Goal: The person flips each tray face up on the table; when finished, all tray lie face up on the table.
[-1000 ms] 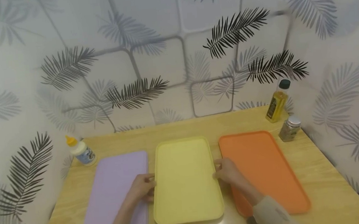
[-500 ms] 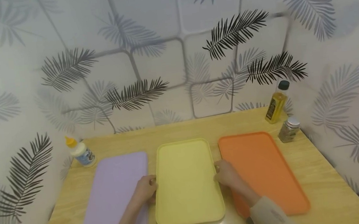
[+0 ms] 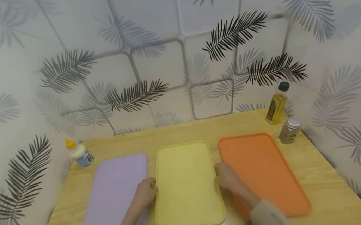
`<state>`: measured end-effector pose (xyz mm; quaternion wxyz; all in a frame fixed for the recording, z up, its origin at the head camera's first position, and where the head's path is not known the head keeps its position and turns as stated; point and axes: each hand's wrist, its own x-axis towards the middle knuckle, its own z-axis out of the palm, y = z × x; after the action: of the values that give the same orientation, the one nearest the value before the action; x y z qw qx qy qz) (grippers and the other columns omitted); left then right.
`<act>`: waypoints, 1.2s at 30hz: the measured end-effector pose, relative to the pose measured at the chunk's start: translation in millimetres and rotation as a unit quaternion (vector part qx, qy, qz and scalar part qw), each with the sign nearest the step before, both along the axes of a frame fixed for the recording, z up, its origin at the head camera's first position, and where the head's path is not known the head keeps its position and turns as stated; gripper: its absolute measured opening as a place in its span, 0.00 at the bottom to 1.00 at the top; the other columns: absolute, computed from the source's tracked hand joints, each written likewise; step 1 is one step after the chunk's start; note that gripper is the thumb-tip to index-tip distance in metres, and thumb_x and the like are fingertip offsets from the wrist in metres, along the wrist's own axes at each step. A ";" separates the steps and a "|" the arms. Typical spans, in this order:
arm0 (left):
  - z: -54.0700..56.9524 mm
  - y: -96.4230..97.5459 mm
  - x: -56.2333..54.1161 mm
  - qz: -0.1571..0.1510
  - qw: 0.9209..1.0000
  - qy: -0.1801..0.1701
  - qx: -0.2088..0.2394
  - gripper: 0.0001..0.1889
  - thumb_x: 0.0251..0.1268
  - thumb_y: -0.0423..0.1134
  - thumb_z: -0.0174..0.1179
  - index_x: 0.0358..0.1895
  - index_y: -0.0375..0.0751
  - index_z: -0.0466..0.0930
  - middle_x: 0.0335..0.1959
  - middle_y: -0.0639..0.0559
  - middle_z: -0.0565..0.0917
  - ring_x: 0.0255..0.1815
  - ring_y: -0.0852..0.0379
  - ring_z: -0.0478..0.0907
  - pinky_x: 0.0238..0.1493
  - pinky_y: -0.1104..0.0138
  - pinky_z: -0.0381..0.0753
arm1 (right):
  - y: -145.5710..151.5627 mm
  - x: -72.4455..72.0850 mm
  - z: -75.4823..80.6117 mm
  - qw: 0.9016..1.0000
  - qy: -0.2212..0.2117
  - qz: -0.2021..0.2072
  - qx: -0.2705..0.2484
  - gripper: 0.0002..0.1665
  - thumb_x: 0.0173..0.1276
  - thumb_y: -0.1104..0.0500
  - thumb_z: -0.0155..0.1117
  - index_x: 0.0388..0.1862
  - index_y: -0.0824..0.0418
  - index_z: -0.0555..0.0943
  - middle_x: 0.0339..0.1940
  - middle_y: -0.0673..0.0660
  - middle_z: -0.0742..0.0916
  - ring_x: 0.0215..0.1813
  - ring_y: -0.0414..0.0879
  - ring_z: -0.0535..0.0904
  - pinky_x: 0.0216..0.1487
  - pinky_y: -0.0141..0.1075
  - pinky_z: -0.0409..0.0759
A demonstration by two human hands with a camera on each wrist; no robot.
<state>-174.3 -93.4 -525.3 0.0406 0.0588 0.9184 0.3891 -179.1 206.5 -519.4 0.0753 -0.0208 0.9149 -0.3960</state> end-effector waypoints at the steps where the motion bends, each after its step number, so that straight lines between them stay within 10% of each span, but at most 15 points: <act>1: 0.3 0.3 0.7 -0.001 1.000 0.001 -0.003 0.17 0.49 0.21 0.50 0.45 0.21 0.78 0.17 0.52 0.72 0.12 0.62 0.59 0.12 0.73 0.57 | -0.1 0.1 -0.1 1.000 0.003 0.000 0.001 0.30 0.52 0.77 0.58 0.59 0.79 0.72 0.25 0.61 0.84 0.15 0.48 0.80 0.12 0.37 0.78; 9: 14.4 -8.4 7.0 -0.006 1.000 0.010 -0.001 0.15 0.61 0.26 0.50 0.48 0.21 0.78 0.25 0.44 0.80 0.14 0.62 0.66 0.15 0.74 0.68 | -0.9 3.8 8.6 0.996 0.051 0.006 0.074 0.25 0.55 0.73 0.59 0.54 0.78 0.75 0.30 0.61 0.84 0.19 0.43 0.73 0.19 0.34 0.73; 16: 29.4 -62.8 4.9 0.073 0.996 0.048 -0.012 0.15 0.64 0.29 0.52 0.51 0.24 0.78 0.35 0.40 0.82 0.26 0.52 0.81 0.26 0.64 0.81 | -16.4 -0.7 33.3 0.985 0.086 0.006 0.152 0.22 0.67 0.60 0.61 0.57 0.69 0.78 0.14 0.49 0.75 0.14 0.39 0.62 0.14 0.29 0.60; 27: 11.0 -166.8 0.9 0.096 0.980 0.039 -0.169 0.18 0.65 0.29 0.51 0.54 0.16 0.71 0.51 0.21 0.74 0.55 0.26 0.71 0.56 0.41 0.71 | -83.2 0.6 46.1 0.985 0.120 0.088 0.084 0.22 0.68 0.60 0.61 0.58 0.69 0.77 0.47 0.67 0.86 0.09 0.35 0.55 0.10 0.23 0.53; 36: -1.8 -185.8 1.5 0.055 0.970 0.010 -0.236 0.26 0.69 0.35 0.54 0.60 0.14 0.64 0.59 0.18 0.66 0.61 0.24 0.64 0.62 0.39 0.65 | -149.1 -3.4 42.2 0.975 0.124 0.178 0.055 0.29 0.69 0.60 0.59 0.65 0.73 0.69 0.55 0.67 0.81 0.17 0.39 0.72 0.15 0.25 0.72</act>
<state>-172.8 -279.3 -527.1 0.0229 0.0011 0.9864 0.1628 -182.4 57.4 -477.1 0.0316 -0.2280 0.9192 -0.3195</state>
